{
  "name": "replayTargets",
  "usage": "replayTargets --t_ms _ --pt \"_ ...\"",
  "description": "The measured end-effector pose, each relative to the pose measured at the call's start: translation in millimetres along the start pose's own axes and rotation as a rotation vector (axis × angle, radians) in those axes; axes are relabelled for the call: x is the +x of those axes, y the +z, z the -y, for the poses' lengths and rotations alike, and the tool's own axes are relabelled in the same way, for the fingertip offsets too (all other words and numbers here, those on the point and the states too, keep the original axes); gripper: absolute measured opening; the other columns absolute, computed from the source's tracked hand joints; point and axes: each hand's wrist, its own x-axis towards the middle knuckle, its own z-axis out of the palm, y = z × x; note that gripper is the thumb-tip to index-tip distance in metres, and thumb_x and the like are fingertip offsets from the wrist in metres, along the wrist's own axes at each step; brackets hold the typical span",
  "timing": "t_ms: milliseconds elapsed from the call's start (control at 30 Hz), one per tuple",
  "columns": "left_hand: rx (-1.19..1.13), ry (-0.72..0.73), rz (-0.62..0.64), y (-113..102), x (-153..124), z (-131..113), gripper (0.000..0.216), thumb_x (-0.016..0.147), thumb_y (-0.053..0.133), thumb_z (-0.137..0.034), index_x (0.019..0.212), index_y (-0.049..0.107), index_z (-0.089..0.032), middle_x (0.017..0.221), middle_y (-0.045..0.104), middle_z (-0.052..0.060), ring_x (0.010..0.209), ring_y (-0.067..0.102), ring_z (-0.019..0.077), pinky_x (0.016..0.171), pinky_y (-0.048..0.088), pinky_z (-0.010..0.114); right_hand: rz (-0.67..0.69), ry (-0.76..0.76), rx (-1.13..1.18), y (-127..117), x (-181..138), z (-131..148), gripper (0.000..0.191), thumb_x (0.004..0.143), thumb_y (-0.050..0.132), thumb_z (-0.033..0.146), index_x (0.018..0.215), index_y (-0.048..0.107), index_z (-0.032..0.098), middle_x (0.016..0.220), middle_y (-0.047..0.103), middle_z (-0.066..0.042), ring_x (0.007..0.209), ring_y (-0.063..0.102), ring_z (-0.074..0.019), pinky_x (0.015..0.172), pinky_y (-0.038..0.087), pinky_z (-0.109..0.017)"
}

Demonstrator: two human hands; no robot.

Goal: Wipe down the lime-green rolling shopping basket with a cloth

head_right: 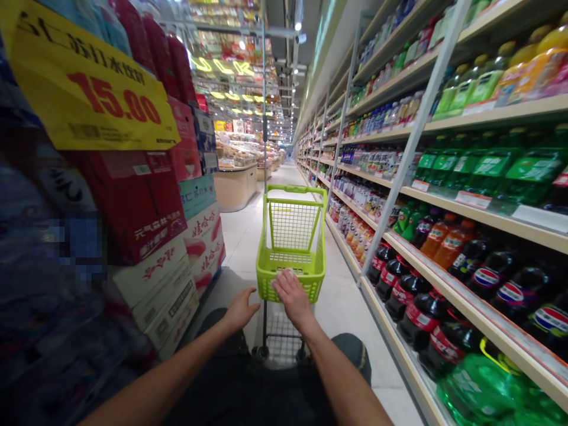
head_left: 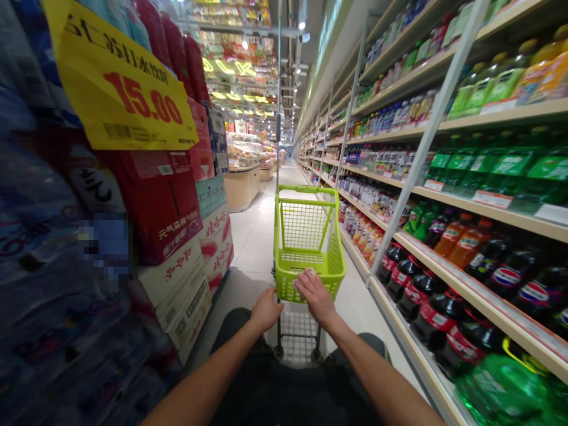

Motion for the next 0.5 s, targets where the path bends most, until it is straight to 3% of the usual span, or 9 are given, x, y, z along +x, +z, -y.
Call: replayTargets --t_ms 167,367,500 --pt "0.014 -0.048 0.007 -1.5 2.7 15.9 0.049 0.072 0.05 -0.021 0.119 0.045 -0.01 0.126 0.049 0.012 0.117 0.044 0.02 0.097 0.033 0.029 0.237 -0.092 0.069 19.6 -7.9 25.8 0.02 0.083 0.05 0.015 0.098 0.064 0.019 0.107 0.064 -0.006 0.112 0.05 -0.0204 0.092 0.043 -0.039" --pt "0.052 -0.059 0.006 -2.4 4.1 15.6 0.047 0.073 0.048 -0.022 0.119 0.045 -0.01 0.127 0.049 0.013 0.117 0.044 0.0217 0.096 0.034 0.032 0.122 -0.107 0.102 11.3 42.9 30.6 0.026 0.086 0.046 0.016 0.108 0.059 0.02 0.122 0.055 -0.005 0.124 0.037 -0.0213 0.1 0.034 -0.043" --pt "0.077 -0.026 0.004 -3.2 2.3 9.5 0.048 0.072 0.049 -0.021 0.119 0.045 -0.011 0.125 0.051 0.011 0.114 0.047 0.021 0.095 0.035 0.031 0.224 -0.146 0.082 14.1 15.2 27.3 0.018 0.083 0.051 0.016 0.095 0.064 0.019 0.106 0.064 -0.005 0.111 0.051 -0.0218 0.091 0.044 -0.038"
